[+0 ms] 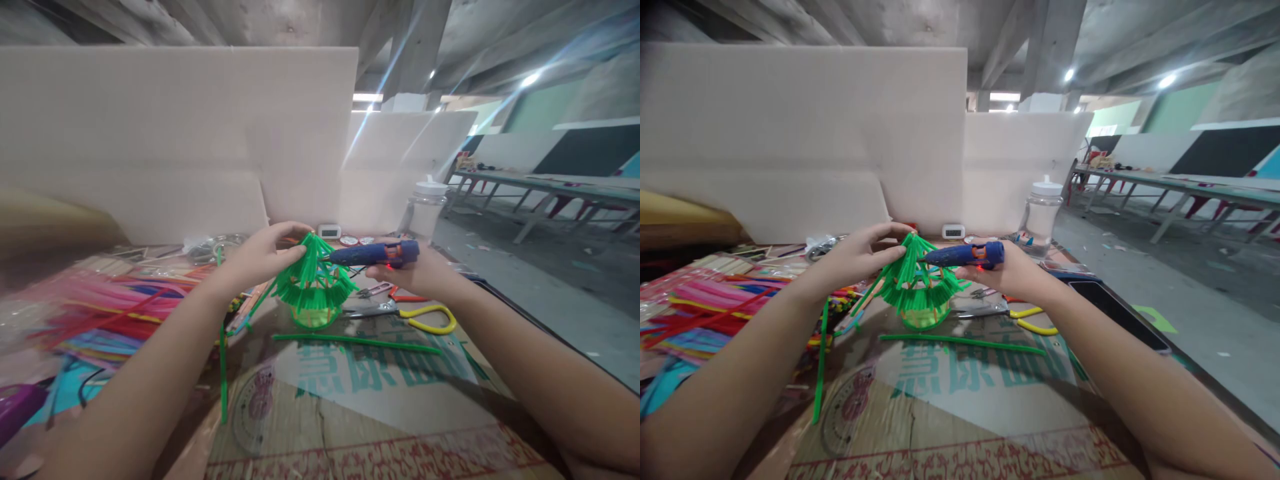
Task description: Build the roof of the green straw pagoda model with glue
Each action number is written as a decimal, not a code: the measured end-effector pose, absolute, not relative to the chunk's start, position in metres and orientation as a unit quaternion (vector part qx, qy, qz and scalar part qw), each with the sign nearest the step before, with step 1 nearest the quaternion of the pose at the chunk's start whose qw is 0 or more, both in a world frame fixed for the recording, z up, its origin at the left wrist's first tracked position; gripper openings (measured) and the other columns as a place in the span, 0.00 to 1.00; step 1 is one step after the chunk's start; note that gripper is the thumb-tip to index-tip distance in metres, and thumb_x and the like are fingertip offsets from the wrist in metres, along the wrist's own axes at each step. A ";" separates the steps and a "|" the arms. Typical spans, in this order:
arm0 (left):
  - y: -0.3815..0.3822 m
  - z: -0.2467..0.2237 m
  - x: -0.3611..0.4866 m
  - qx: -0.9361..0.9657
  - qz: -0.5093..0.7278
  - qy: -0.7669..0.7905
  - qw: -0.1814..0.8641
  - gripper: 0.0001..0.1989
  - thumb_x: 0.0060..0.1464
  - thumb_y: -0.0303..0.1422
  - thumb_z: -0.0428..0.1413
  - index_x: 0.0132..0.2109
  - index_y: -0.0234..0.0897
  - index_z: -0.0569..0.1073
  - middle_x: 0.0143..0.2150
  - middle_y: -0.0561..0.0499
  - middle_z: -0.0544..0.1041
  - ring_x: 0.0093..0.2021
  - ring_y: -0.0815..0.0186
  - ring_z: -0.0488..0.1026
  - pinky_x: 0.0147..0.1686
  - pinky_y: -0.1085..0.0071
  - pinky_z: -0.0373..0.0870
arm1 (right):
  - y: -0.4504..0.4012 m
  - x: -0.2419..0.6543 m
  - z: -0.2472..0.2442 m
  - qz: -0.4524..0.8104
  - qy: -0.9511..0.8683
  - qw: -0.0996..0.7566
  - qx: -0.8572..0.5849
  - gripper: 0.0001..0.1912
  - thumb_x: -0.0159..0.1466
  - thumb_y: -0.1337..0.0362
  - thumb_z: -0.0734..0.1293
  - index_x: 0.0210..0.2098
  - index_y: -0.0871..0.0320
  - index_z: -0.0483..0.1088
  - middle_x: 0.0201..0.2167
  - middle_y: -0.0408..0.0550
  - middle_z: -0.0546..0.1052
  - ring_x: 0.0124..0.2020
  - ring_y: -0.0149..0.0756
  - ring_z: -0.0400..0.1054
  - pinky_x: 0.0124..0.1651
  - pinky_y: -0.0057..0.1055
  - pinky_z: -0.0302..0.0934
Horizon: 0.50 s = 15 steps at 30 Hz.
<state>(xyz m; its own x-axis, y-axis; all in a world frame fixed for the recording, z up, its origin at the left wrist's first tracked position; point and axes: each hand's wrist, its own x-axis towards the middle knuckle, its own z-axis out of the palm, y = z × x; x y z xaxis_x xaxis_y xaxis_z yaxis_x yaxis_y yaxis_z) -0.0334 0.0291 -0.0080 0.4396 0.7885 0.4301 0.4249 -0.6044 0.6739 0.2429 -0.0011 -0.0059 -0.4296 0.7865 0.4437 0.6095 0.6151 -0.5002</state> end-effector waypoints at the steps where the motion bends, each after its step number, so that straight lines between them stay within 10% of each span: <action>1: 0.029 -0.008 -0.033 0.812 0.376 0.373 0.244 0.18 0.58 0.38 0.55 0.53 0.36 0.72 0.52 0.43 0.77 0.51 0.56 0.75 0.51 0.57 0.73 | -0.001 0.243 -0.006 0.131 -0.836 0.331 -0.418 0.19 0.58 0.49 0.70 0.40 0.57 0.76 0.30 0.46 0.79 0.31 0.36 0.71 0.32 0.29 0.61; 15: 0.028 -0.008 -0.034 0.818 0.364 0.377 0.236 0.18 0.59 0.37 0.54 0.55 0.38 0.72 0.53 0.44 0.77 0.51 0.57 0.75 0.53 0.57 0.71 | 0.000 0.243 -0.009 0.104 -0.831 0.326 -0.439 0.19 0.59 0.50 0.70 0.44 0.54 0.76 0.34 0.46 0.80 0.33 0.39 0.73 0.32 0.30 0.63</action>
